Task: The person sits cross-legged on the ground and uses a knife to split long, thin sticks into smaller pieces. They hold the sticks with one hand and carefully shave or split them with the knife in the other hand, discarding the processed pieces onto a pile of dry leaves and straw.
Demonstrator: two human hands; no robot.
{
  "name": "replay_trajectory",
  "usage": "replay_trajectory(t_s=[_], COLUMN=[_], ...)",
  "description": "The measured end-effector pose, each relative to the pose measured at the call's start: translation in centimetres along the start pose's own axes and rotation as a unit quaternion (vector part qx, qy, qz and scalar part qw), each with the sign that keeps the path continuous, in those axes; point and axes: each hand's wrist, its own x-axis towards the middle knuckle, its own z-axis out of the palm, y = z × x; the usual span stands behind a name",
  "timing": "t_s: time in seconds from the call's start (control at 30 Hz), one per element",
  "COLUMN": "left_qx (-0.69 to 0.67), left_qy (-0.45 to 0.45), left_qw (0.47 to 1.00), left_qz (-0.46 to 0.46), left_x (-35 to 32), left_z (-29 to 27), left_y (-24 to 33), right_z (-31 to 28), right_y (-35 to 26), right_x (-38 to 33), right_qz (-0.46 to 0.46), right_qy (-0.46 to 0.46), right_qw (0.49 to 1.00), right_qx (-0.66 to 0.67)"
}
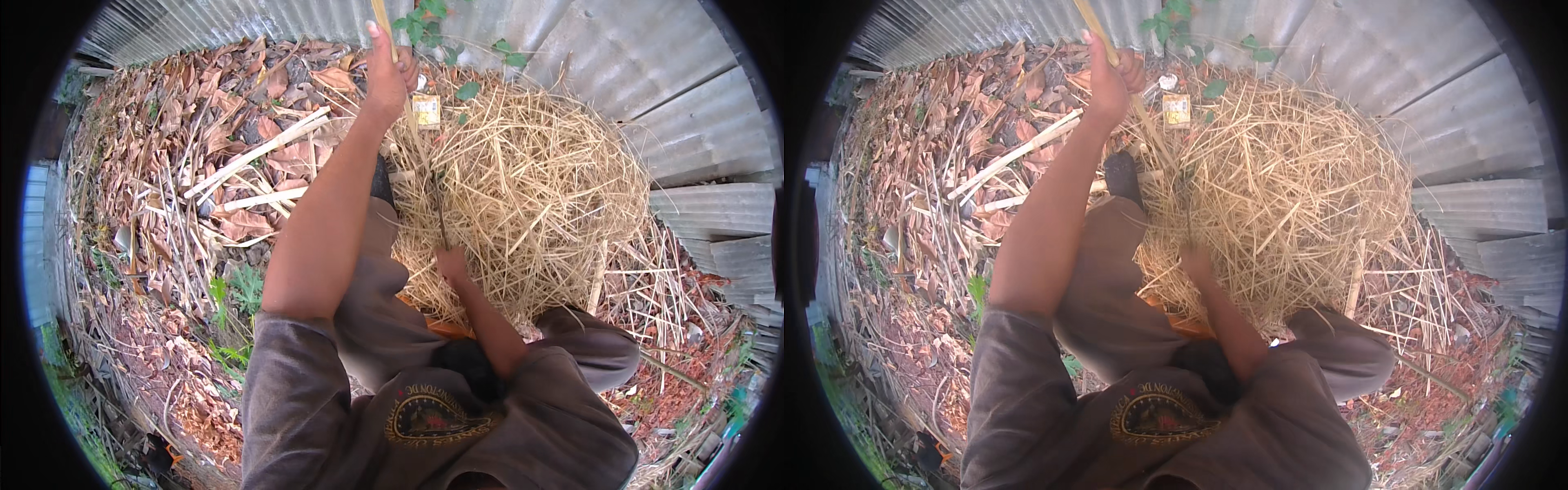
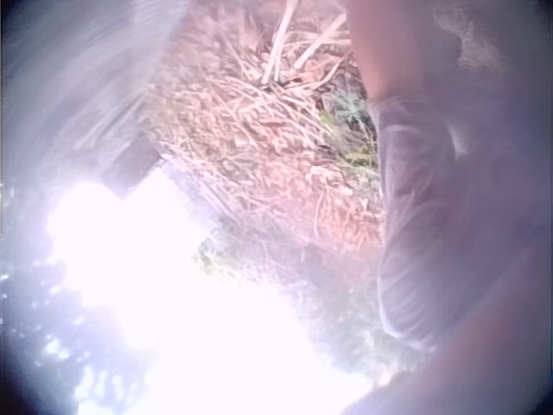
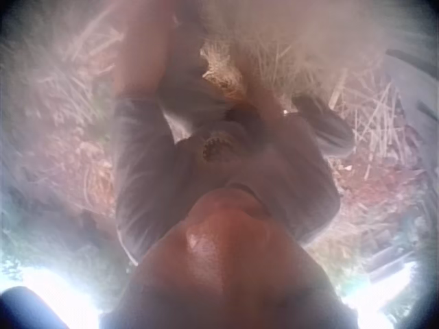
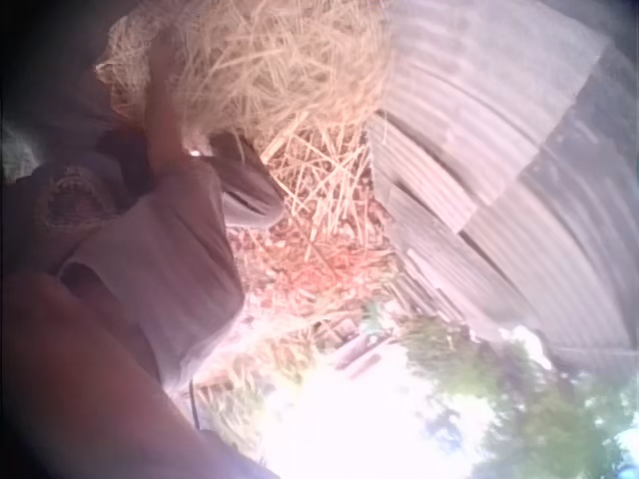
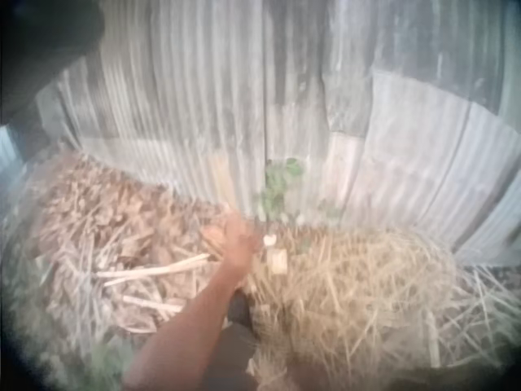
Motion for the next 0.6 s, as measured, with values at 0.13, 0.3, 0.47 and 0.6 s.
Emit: replay_trajectory(t_s=[0.13, 0.3, 0.47, 0.6], left_qx=[0.015, 0.024, 0.139, 0.153], left_qy=[-0.008, -0.087, -0.043, -0.021], left_qw=[1.000, 0.993, 0.981, 0.982], left_qz=[-0.010, 0.082, 0.129, 0.110], left_x=[-0.1, -0.3, -0.7, -0.1], left_z=[1.6, 2.1, 0.6, -0.7], left_y=[2.3, 5.1, 1.6, 0.8], right_z=[-2.7, -4.5, -5.6, -5.0], right_y=[-6.3, -8.3, -9.0, -9.5], right_x=[-1.8, -3.8, -4.9, -5.1], right_qz=[0.105, 0.062, 0.021, -0.009], right_qy=[-0.076, -0.015, -0.029, -0.028], right_qw=[0.977, 0.986, 0.986, 0.989], right_qx=[0.169, 0.152, 0.166, 0.142])
